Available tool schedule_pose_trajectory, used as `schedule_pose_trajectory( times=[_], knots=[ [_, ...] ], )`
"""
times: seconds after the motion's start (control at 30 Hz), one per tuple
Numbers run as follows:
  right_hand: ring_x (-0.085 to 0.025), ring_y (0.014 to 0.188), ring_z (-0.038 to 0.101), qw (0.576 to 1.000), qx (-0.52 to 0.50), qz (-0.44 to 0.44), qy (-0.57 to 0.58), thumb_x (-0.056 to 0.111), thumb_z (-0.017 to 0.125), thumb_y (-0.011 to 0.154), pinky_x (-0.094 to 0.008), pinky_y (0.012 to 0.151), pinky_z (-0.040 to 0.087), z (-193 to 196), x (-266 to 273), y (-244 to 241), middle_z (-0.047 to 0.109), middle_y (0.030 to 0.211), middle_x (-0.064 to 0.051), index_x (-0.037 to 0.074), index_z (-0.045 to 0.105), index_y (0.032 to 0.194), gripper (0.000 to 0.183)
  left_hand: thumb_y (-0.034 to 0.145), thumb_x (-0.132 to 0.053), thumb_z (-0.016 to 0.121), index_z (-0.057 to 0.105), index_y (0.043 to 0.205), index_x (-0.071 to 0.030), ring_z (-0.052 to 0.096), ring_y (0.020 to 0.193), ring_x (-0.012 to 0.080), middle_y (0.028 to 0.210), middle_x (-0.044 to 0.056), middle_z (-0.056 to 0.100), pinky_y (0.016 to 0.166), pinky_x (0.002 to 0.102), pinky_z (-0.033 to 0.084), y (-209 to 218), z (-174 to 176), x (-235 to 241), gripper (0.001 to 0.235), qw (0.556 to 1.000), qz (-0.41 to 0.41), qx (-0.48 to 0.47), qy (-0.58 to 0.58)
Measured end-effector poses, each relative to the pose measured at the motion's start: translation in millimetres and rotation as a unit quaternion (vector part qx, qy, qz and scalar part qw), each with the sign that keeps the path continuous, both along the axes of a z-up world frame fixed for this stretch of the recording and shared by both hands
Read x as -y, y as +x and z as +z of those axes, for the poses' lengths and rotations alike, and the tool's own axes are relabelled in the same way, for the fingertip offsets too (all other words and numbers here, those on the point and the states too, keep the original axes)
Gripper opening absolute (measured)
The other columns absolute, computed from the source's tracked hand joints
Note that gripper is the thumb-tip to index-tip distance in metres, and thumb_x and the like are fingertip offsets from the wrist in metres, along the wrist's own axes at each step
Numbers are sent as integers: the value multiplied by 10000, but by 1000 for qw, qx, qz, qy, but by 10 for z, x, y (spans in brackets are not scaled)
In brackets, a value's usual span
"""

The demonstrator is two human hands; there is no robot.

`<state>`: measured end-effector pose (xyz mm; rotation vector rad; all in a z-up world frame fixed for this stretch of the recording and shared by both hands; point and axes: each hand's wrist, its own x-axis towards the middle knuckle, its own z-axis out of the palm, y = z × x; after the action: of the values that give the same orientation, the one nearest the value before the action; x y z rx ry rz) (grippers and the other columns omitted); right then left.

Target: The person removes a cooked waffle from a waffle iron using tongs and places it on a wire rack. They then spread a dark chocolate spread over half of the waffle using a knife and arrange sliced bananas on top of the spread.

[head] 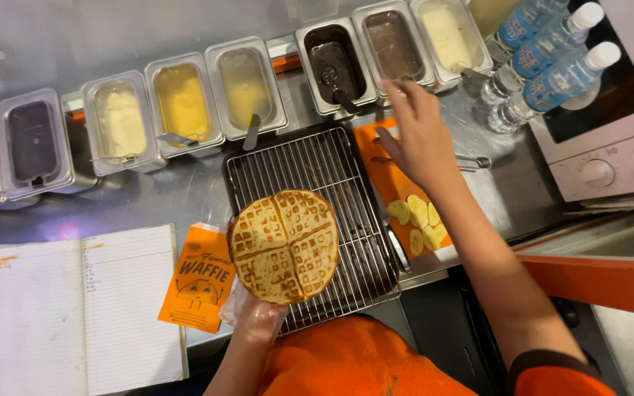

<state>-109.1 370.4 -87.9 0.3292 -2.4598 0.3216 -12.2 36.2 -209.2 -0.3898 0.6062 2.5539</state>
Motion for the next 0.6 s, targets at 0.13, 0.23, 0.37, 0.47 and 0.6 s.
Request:
schedule_pose_trajectory(
  times=[0.13, 0.23, 0.37, 0.47, 0.6],
  knots=[
    [-303, 1014, 662, 984, 114, 18, 135, 124, 751, 901, -406, 729, 558, 128, 224, -557, 650, 1113, -104, 112, 650, 1265, 377, 1041, -310, 530, 457, 1490, -111, 603, 1275, 270, 1444, 112, 569, 1024, 437, 547, -25, 83, 28, 496, 999, 19, 12, 24],
    [-266, 912, 703, 955, 143, -1, 260, 102, 700, 867, -391, 683, 572, 59, 297, -931, 707, 948, -74, 117, 721, 946, 83, 1048, -320, 512, 452, 1493, -109, 600, 1269, 279, 1447, 124, 562, 1012, 454, 549, -94, 136, 34, 496, 999, 29, 15, 40],
    [-289, 726, 716, 953, 138, -55, 263, 97, 682, 798, -409, 571, 566, -52, 257, -1310, 720, 785, -111, 106, 746, 788, 65, 1057, -334, 488, 445, 1497, -107, 596, 1260, 290, 1452, 141, 553, 996, 476, 553, -114, 184, 76, 497, 997, 50, 21, 57],
    [-341, 692, 702, 963, 190, -85, 169, 141, 681, 804, -455, 608, 560, -73, 154, -1413, 720, 759, -165, 67, 760, 773, 112, 1054, -305, 520, 446, 1494, -102, 594, 1264, 280, 1449, 135, 554, 1009, 470, 543, -93, 260, 129, 490, 991, 27, -117, -59],
    [-392, 697, 671, 982, 176, -72, -15, 169, 654, 834, -493, 653, 540, -3, -119, -1260, 716, 763, -201, 68, 806, 846, 182, 1058, -322, 511, 451, 1494, -102, 591, 1274, 280, 1454, 137, 551, 1019, 473, 537, -92, 501, 200, 492, 993, 28, -96, -61]
  ],
)
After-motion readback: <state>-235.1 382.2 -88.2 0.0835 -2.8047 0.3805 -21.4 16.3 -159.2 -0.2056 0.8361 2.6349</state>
